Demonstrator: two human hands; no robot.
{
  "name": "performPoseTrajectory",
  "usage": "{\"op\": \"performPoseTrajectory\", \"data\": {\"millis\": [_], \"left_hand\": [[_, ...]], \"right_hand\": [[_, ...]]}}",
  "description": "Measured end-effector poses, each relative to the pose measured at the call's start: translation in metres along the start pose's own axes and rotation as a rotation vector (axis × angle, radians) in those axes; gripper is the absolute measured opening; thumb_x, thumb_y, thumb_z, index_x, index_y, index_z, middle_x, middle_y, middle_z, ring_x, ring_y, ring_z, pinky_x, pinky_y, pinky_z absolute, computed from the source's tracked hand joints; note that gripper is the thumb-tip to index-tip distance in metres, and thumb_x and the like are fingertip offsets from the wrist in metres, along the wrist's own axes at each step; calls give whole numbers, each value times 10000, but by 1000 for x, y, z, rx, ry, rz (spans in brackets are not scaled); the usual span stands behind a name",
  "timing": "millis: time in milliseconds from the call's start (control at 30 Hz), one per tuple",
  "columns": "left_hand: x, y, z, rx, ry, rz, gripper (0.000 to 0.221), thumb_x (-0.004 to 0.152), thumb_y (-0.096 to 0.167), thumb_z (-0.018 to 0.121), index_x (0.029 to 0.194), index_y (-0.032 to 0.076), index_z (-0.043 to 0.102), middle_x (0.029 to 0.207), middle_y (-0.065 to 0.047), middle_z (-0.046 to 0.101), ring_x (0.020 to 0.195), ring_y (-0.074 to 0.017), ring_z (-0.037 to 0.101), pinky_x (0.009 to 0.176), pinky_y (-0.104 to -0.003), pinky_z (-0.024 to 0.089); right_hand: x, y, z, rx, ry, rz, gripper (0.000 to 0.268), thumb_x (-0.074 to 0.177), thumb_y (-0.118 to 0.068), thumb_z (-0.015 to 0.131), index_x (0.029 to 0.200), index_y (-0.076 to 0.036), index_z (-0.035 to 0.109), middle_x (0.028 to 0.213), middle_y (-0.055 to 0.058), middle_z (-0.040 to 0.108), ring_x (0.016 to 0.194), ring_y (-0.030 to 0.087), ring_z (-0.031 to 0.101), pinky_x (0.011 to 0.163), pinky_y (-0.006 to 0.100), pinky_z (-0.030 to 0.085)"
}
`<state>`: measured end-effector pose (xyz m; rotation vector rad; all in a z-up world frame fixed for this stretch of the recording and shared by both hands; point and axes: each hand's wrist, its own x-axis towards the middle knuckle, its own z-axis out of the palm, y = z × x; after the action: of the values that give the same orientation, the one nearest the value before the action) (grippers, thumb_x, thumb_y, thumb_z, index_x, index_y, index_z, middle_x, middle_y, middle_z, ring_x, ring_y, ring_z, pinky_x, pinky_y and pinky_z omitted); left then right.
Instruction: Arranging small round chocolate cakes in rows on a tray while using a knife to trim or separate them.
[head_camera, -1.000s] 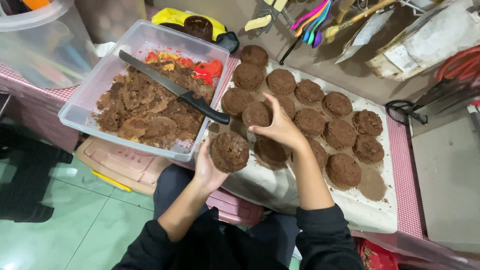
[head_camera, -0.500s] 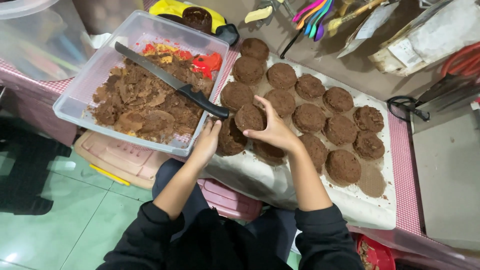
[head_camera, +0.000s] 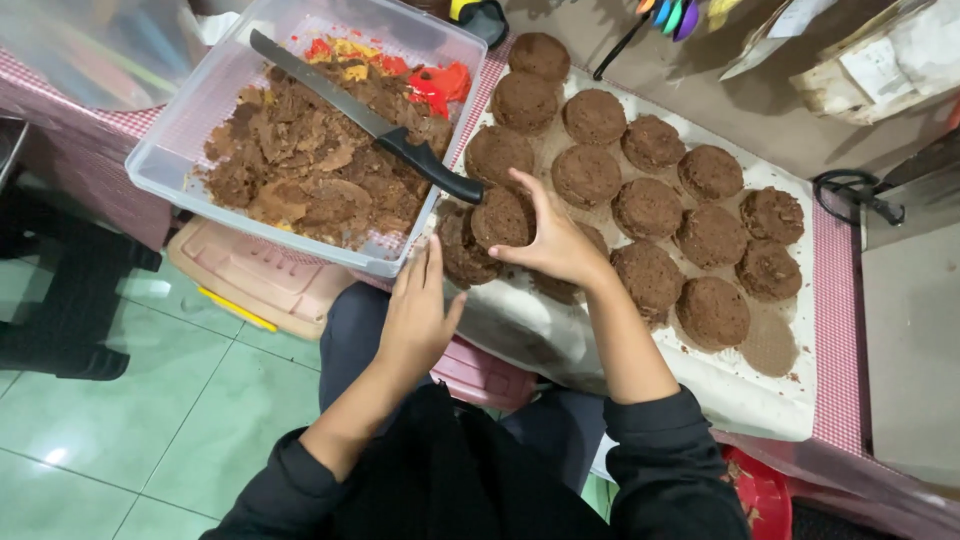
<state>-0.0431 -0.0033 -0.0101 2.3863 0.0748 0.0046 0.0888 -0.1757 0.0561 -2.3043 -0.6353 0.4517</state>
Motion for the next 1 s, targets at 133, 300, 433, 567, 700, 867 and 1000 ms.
{"op": "performPoseTrajectory", "data": {"millis": [133,300,433,567,700,867,1000], "left_hand": [[10,-36,46,271,230,68,895,953,341,695,1618,-15,212,1479,-278,466,1366,-389,469,1122,-475,396],[30,-58,76,404,473,172,887,920,425,741,1597,43,316,1272,-181,625,1222,-295,612,1051,-372,483],[38,-49,78,418,535,188,900,898,458,747,1593,57,339,1226,-188,637,1174,-306,643,1006,-388,516],[50,-35,79,413,514,152,1012,834,463,794,1618,77,285,1285,-206,631,1220,-322,626,1016,-416,512],[25,-15,52,402,381,162,826,905,475,704,1580,119,388,1289,-155,664,1144,-313,673,980,-474,495],[72,11,-33,540,371,316,575,970,338,629,1520,249,489,1324,-83,639,1285,-353,528,1023,-632,320],[152,-7,-50,571,16,289,508,952,324,572,1452,241,530,1401,-111,599,1422,-462,383,1042,-871,46]], "right_hand": [[-2,0,0,1,15,-18,1068,723,-370,875,1581,-262,247,1519,358,335,1475,513,271,1215,598,226],[-4,9,4,-11,26,-29,1080,710,-367,884,1582,-237,260,1563,347,283,1483,511,251,1211,617,212],[-2,12,6,-23,23,-13,1100,697,-416,896,1580,-274,255,1588,342,220,1490,515,223,1221,612,205],[5,11,4,-50,18,23,1100,715,-438,888,1589,-308,232,1547,311,315,1489,481,258,1216,600,220],[8,6,1,-95,27,40,1103,718,-460,884,1593,-308,232,1521,324,331,1479,494,267,1206,617,225],[13,-1,6,-149,-13,1,1084,746,-388,881,1597,-272,220,1483,308,343,1450,507,284,1187,637,253],[27,4,13,-151,-45,-27,1085,749,-392,877,1603,-291,215,1482,269,343,1443,486,295,1174,640,258]]}}
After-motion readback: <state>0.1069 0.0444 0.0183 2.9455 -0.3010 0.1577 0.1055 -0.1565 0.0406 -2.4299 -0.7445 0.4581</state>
